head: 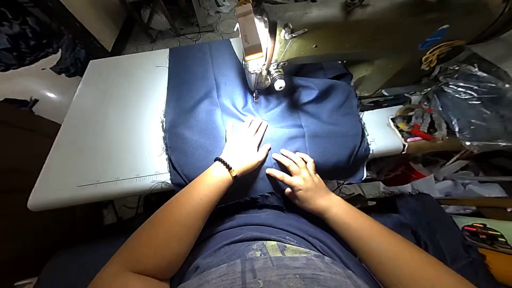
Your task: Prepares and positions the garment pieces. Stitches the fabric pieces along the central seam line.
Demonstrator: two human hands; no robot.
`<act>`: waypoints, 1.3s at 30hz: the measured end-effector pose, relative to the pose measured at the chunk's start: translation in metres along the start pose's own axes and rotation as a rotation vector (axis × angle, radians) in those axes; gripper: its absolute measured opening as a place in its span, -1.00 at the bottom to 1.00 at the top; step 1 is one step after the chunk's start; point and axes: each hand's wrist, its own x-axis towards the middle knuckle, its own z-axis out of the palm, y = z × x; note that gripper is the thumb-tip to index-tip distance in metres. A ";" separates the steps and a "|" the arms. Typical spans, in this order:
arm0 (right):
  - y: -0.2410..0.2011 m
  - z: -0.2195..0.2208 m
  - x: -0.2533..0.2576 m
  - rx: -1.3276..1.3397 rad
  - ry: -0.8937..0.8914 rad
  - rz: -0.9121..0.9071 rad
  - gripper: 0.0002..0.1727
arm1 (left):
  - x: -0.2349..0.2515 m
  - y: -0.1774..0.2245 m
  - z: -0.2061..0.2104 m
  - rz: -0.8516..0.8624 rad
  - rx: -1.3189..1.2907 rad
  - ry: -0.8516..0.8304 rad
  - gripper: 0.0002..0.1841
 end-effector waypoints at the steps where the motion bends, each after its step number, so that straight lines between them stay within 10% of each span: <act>1: 0.000 0.006 0.000 0.016 0.118 -0.025 -0.56 | 0.001 0.000 -0.002 0.003 -0.007 0.009 -0.32; 7: -0.008 -0.006 0.013 0.232 0.216 -0.148 -0.75 | 0.010 -0.012 -0.002 -0.064 -0.167 0.190 -0.47; 39: 0.031 -0.006 0.081 0.308 0.108 0.022 -0.71 | 0.084 -0.066 -0.024 -0.129 -0.061 0.063 -0.17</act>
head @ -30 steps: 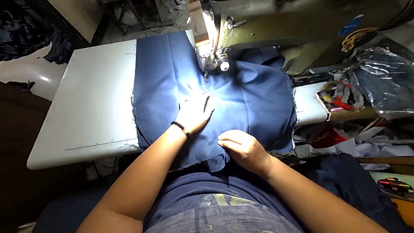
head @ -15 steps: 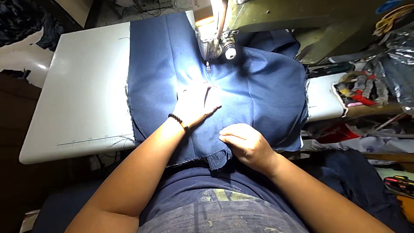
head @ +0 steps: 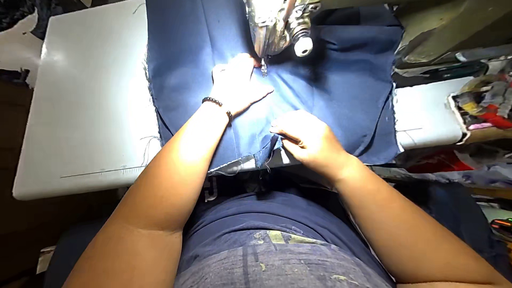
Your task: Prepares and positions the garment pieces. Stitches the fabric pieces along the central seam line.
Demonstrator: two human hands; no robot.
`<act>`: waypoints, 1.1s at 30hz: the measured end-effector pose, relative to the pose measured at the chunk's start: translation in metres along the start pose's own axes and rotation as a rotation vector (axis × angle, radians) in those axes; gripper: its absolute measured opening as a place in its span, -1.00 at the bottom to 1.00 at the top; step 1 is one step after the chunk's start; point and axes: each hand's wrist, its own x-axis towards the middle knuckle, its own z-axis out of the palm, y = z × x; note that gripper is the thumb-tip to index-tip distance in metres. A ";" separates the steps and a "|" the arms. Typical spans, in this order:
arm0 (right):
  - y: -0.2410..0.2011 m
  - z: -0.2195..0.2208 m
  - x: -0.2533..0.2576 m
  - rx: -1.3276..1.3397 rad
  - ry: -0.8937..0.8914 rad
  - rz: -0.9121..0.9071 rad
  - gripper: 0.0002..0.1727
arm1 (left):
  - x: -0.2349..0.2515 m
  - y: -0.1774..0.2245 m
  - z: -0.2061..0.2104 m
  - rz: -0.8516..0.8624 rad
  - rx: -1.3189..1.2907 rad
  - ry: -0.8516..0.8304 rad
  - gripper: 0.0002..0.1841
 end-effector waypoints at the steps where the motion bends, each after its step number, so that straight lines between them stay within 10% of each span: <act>1: 0.000 0.000 0.001 0.003 0.002 0.004 -0.71 | 0.001 -0.001 -0.001 -0.002 0.008 -0.005 -0.16; 27: 0.008 0.000 0.008 0.012 -0.006 0.004 -0.70 | 0.012 -0.004 0.003 -0.003 0.071 0.002 -0.05; 33: 0.002 -0.103 0.022 0.027 -0.190 -0.107 -0.65 | 0.011 -0.008 0.008 0.059 0.116 0.032 -0.11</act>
